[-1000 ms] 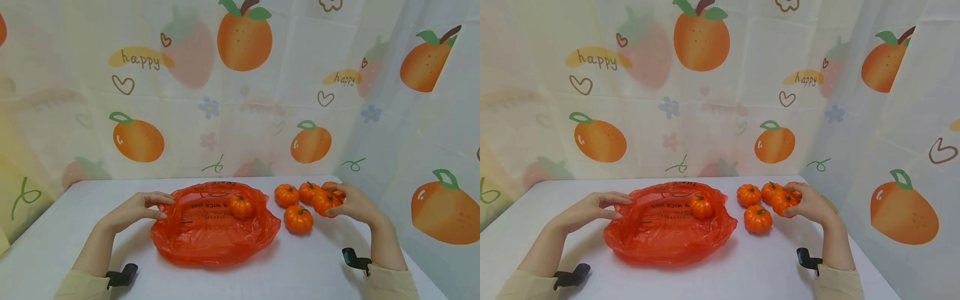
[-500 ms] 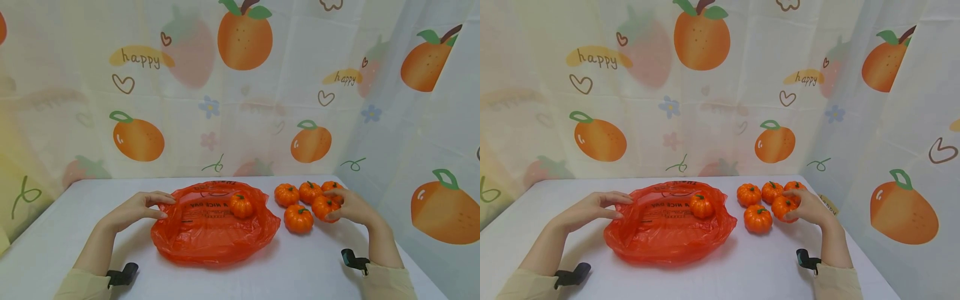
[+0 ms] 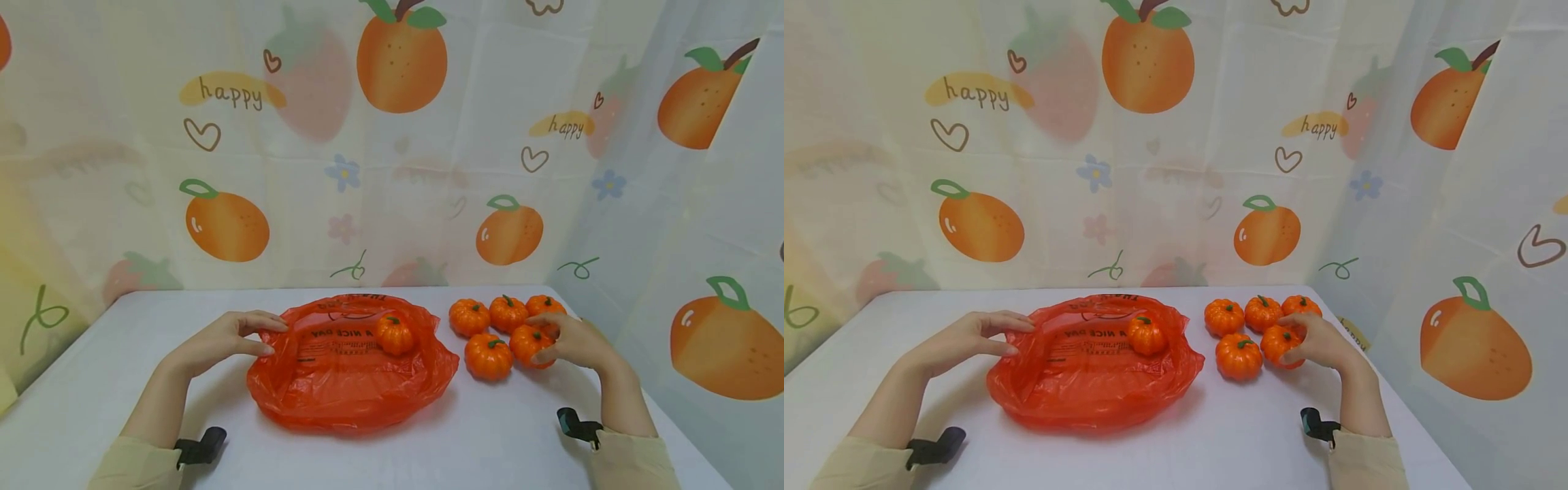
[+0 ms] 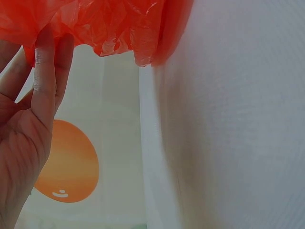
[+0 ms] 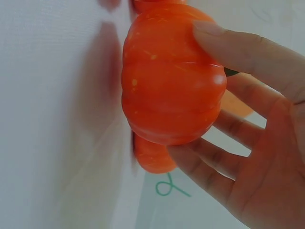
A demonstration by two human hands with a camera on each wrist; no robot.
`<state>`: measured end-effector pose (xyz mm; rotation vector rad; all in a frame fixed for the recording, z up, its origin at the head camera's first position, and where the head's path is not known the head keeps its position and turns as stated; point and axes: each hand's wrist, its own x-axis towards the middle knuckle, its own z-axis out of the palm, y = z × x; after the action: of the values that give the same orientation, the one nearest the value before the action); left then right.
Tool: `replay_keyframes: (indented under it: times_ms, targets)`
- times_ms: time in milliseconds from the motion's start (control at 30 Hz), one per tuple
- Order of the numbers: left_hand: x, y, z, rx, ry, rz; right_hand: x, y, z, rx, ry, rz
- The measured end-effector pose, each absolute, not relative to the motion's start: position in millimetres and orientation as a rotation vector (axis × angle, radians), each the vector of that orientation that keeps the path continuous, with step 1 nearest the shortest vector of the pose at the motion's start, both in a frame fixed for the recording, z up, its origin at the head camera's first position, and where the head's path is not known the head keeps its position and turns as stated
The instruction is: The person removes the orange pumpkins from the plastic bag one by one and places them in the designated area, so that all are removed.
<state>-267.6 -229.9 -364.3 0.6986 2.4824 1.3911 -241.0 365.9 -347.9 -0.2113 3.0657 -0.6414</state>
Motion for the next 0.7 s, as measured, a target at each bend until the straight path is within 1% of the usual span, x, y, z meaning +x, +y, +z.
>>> replay_keyframes:
  times_ms: [267, 700]
  targets:
    - [-268, -230, -364, 0.698, 2.477, 1.392, -243, 367, -355, -0.31, 2.988, -0.8]
    - [-267, -230, -363, 0.697, 2.48, 1.388, -247, 366, -361, -0.295, 2.97, -0.815]
